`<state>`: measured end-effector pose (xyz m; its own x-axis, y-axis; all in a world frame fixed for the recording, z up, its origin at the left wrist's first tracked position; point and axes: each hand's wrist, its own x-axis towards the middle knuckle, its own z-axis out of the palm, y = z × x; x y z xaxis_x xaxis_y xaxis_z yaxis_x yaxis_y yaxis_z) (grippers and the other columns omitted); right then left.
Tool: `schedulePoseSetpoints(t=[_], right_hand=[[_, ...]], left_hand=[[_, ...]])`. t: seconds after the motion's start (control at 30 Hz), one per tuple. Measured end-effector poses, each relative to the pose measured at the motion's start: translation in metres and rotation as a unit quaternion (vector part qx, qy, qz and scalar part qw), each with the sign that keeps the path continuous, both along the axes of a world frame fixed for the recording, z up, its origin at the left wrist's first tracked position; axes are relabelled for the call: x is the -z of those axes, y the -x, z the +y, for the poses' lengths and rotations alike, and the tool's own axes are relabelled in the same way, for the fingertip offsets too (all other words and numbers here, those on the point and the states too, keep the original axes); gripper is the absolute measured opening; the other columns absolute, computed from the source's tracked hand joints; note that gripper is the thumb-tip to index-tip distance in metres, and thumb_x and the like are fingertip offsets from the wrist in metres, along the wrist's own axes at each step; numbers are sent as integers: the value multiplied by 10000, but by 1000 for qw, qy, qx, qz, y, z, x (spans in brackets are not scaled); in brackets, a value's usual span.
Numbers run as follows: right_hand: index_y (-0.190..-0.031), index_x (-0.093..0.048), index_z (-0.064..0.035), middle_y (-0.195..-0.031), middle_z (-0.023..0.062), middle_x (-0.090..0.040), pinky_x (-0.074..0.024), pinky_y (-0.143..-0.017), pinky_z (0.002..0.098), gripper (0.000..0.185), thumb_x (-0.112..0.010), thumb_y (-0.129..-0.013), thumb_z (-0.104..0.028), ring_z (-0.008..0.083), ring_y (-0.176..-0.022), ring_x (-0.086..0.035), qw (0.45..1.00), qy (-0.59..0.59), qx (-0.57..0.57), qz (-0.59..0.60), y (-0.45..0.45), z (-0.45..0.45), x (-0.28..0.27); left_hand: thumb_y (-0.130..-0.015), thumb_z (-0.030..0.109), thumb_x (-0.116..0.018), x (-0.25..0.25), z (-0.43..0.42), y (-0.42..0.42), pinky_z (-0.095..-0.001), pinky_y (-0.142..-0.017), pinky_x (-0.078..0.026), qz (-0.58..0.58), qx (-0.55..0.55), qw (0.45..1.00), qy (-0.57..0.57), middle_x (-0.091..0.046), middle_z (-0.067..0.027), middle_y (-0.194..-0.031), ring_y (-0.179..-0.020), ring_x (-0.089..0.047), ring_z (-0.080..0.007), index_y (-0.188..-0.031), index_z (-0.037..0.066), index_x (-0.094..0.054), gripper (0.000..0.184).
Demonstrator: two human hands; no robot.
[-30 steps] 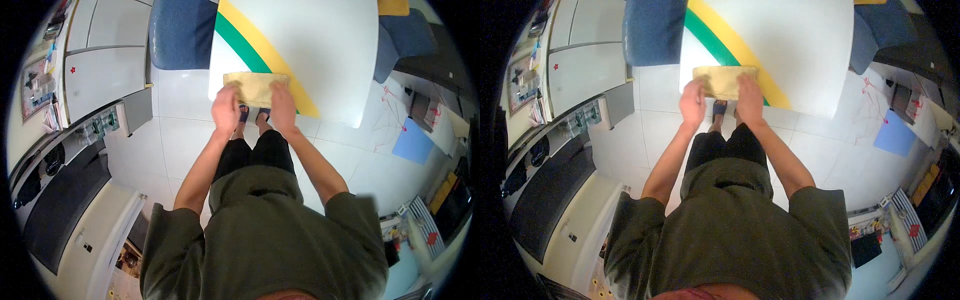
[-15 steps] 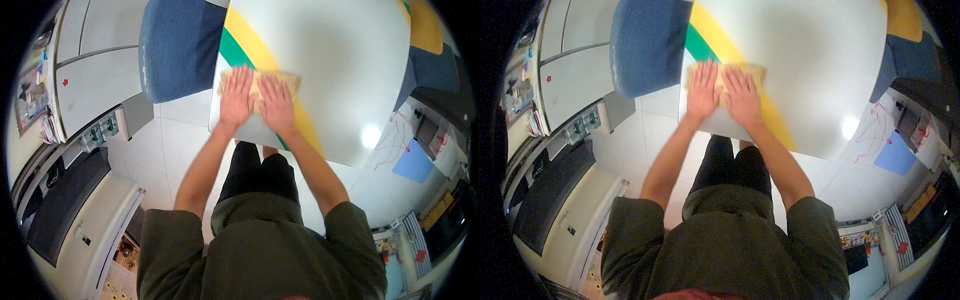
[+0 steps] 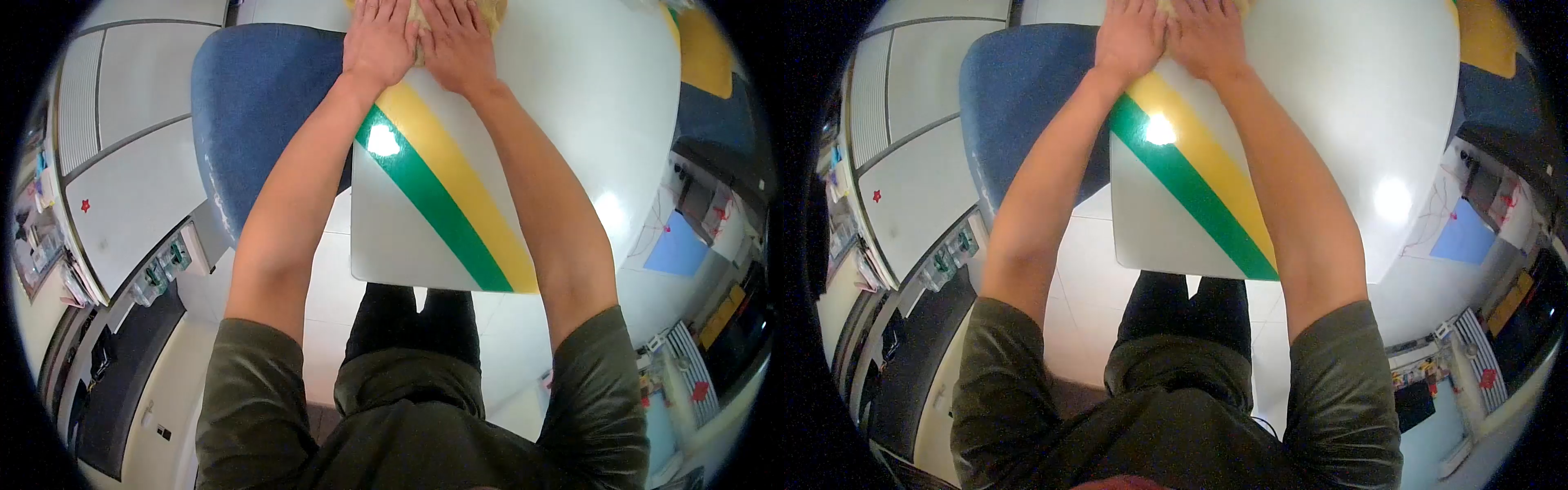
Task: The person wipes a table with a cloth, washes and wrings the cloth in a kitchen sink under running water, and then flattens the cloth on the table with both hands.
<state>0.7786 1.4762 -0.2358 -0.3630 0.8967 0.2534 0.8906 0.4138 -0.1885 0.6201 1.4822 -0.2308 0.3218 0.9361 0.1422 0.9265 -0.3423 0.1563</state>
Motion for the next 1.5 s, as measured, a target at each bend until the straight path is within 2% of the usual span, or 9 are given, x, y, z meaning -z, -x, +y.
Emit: schedulePoseSetpoints(t=[0.17, 0.27, 0.4, 0.53, 0.63, 0.83, 1.07, 1.3, 1.5], right_hand=[[-1597, -377, -114, -1646, 83, -383, -239, -1255, 496, 604, -494, -1040, -314, 295, -1523, -334, 1000, 7, 13, 18, 0, -45, 11], [-1541, -454, -68, -1598, 117, -456, -251, -1242, 513, 583, -505, -1011, -304, 307, -1507, -367, 1000, 11, 3, 18, 2, -128, -6], [-1594, -376, -73, -1678, 126, -325, -211, -1262, 527, 640, -534, -1003, -260, 318, -1559, -272, 984, 179, 0, 24, 10, -278, -34], [-1591, -384, -71, -1674, 114, -338, -206, -1266, 524, 656, -561, -996, -282, 297, -1562, -270, 972, 226, 9, 67, 6, -419, -48], [-1590, -392, -80, -1671, 91, -350, -212, -1267, 513, 675, -590, -982, -299, 280, -1557, -283, 968, 240, 11, 69, 1, -439, -55], [-1589, -394, -82, -1666, 77, -361, -217, -1265, 501, 687, -604, -971, -295, 281, -1549, -297, 969, 237, -1, 63, -1, -416, -52], [-1585, -375, -48, -1658, 109, -361, -230, -1258, 505, 637, -542, -1007, -259, 291, -1547, -300, 988, 142, 49, 44, 4, -224, -46], [-1563, -409, -57, -1639, 109, -391, -234, -1259, 496, 570, -470, -1041, -278, 292, -1536, -315, 998, 4, 55, 25, -18, 56, -6], [-1548, -438, -55, -1621, 99, -424, -232, -1264, 485, 549, -421, -1055, -297, 276, -1526, -331, 995, -45, 86, 19, -24, 213, 15]], left_hand=[[-1056, 344, -468, 12, -42, 5, -468, -1287, -197, -79, 0, 997, -20, -288, -135, -1694, -1563, -241, -357, -1600, 26, -337, 644], [-1022, 298, -523, -8, -125, 12, -455, -1287, -202, -50, 7, 998, 28, -281, -150, -1693, -1566, -240, -347, -1593, 6, -341, 667], [-974, 255, -568, -39, -275, 15, -518, -1264, -226, -106, -19, 987, 124, -285, -224, -1675, -1546, -268, -418, -1595, -30, -311, 729], [-977, 264, -543, -53, -407, 7, -543, -1263, -203, -118, -38, 971, 203, -246, -238, -1687, -1561, -219, -441, -1594, -52, -291, 737], [-978, 245, -575, -51, -427, -2, -505, -1276, -202, -101, -60, 976, 181, -245, -206, -1698, -1575, -223, -386, -1603, -30, -299, 737], [-1003, 269, -519, -55, -409, 8, -544, -1266, -186, -115, -19, 971, 210, -233, -240, -1693, -1568, -212, -431, -1606, -55, -265, 730], [-1002, 248, -535, -48, -213, -6, -472, -1286, -189, -75, -22, 990, 119, -256, -176, -1697, -1577, -215, -347, -1602, -23, -299, 699], [-1009, 235, -519, -8, 66, -27, -473, -1275, -215, -77, 0, 997, -24, -294, -184, -1679, -1558, -256, -361, -1576, -26, -348, 647], [-1000, 227, -536, 16, 232, -39, -468, -1253, -274, -109, 15, 989, -103, -378, -170, -1638, -1517, -333, -364, -1547, -6, -405, 609]])
